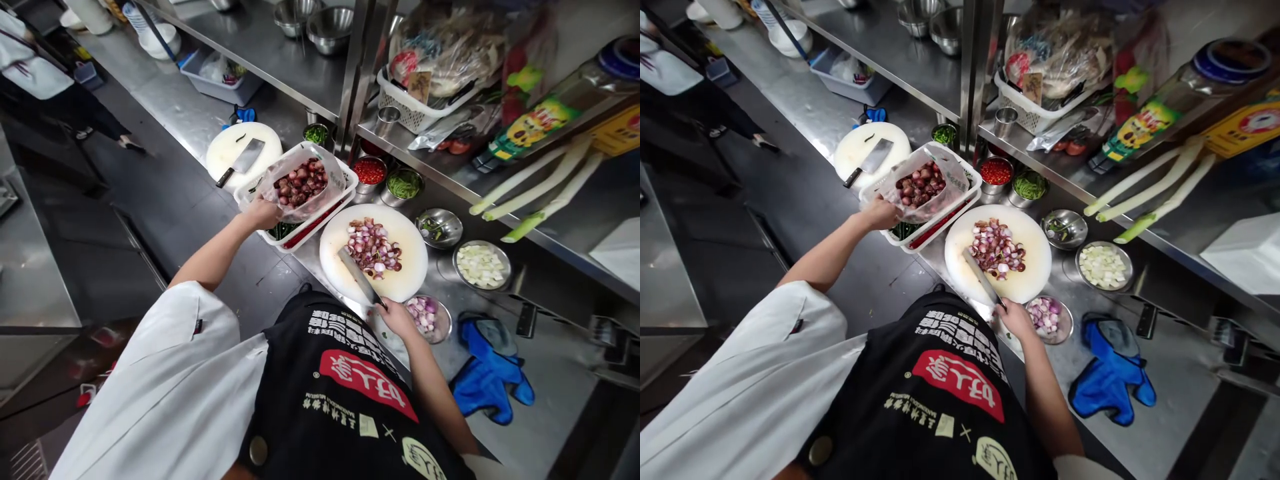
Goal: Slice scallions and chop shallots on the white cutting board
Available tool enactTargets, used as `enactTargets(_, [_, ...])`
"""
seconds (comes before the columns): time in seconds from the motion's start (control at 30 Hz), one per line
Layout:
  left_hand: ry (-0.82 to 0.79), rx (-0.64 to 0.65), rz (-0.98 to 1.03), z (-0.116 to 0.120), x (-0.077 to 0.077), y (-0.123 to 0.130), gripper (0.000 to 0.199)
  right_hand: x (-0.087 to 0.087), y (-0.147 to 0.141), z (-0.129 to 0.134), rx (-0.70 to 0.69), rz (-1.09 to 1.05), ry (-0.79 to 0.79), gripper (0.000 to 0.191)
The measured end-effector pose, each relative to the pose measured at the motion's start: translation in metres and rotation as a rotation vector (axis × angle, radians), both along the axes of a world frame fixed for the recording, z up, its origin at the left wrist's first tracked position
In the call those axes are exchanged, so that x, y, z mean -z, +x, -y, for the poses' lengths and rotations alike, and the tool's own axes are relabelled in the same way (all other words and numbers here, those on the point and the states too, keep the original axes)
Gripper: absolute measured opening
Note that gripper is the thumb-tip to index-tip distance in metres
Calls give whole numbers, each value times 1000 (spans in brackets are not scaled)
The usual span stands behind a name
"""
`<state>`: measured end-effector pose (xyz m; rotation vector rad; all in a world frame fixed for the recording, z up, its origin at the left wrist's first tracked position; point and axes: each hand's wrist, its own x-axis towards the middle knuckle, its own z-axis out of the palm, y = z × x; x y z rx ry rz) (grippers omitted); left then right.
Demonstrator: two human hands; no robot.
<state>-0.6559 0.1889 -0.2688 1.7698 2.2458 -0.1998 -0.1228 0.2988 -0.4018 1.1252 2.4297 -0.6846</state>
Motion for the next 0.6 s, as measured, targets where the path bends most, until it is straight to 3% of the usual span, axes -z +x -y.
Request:
enactTargets(0.1, [-32, 135, 32, 18, 2, 24, 20, 0, -1, -5, 26, 6, 27, 31])
enactTargets(0.27, [68, 258, 32, 35, -22, 50, 22, -2, -8, -1, 61, 51, 34, 30])
enactTargets(0.47, [-20, 221, 64, 42, -41, 65, 26, -1, -10, 4, 70, 83, 52, 31])
enactTargets(0.6, [67, 107, 42, 41, -48, 54, 28, 1, -9, 5, 55, 74, 45, 31])
